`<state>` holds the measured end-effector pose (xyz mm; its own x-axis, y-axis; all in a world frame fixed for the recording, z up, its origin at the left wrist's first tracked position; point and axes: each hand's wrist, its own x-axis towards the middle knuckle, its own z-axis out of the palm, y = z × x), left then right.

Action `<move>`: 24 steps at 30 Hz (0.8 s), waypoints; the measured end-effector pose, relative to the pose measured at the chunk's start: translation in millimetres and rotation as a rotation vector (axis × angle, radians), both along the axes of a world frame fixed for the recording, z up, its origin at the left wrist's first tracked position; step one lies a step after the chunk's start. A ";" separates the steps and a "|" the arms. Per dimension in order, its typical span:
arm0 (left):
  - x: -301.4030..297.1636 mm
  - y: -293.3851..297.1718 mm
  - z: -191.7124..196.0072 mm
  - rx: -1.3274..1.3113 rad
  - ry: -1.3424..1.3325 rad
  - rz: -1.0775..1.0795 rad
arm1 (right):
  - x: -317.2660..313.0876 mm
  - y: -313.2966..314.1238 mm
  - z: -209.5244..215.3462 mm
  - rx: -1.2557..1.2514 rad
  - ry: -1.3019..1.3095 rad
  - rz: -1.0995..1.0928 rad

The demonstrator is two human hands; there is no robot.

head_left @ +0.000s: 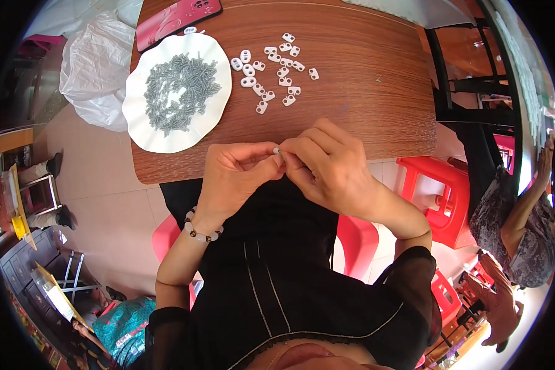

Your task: The person is manually assembling small white plastic components by inserting tiny metal rings into them.

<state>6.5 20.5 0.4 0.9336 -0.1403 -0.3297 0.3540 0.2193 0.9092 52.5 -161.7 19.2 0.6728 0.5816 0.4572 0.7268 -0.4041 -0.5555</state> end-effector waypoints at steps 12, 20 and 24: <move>-2.0 -4.6 4.5 -0.125 0.056 0.057 | -2.9 -2.6 -1.5 0.016 -0.077 0.057; -3.7 -5.2 -1.1 -0.117 -0.006 0.051 | -5.2 -1.0 -1.6 0.052 -0.037 0.083; -4.3 -6.7 -1.9 -0.060 -0.016 0.082 | -4.3 0.5 -5.5 0.058 -0.030 0.088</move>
